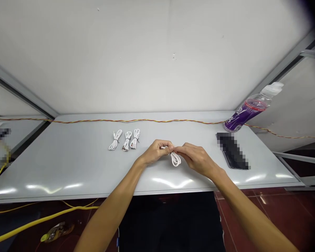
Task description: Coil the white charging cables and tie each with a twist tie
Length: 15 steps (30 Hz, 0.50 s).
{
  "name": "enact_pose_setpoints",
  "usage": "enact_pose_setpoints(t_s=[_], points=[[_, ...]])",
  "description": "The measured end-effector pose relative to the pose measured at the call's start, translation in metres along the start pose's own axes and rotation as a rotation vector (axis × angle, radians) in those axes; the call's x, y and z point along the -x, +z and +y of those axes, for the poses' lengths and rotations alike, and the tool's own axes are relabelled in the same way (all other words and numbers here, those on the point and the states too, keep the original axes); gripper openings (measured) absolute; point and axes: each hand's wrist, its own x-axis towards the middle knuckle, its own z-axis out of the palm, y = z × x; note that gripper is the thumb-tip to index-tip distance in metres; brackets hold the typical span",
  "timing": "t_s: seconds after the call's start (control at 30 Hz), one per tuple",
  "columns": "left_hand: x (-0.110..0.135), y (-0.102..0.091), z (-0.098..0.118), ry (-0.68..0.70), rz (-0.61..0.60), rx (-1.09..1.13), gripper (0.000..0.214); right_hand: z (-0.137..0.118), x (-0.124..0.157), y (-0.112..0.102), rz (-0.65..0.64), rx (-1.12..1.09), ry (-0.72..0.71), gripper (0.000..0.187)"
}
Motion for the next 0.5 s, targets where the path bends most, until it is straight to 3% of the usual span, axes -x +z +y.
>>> enact_pose_setpoints(t_s=[0.17, 0.3, 0.5], points=[[0.001, 0.0, -0.003, -0.015, 0.009, 0.066, 0.031, 0.002, -0.001, -0.001, 0.0, 0.09, -0.089, 0.049], [0.001, 0.001, -0.004, -0.041, 0.035, 0.164, 0.043, 0.005, -0.001, 0.002, 0.022, 0.094, -0.162, 0.049], [0.001, 0.002, -0.003, -0.126, 0.073, 0.148, 0.036, 0.005, -0.001, 0.012, 0.071, 0.1, -0.141, 0.046]])
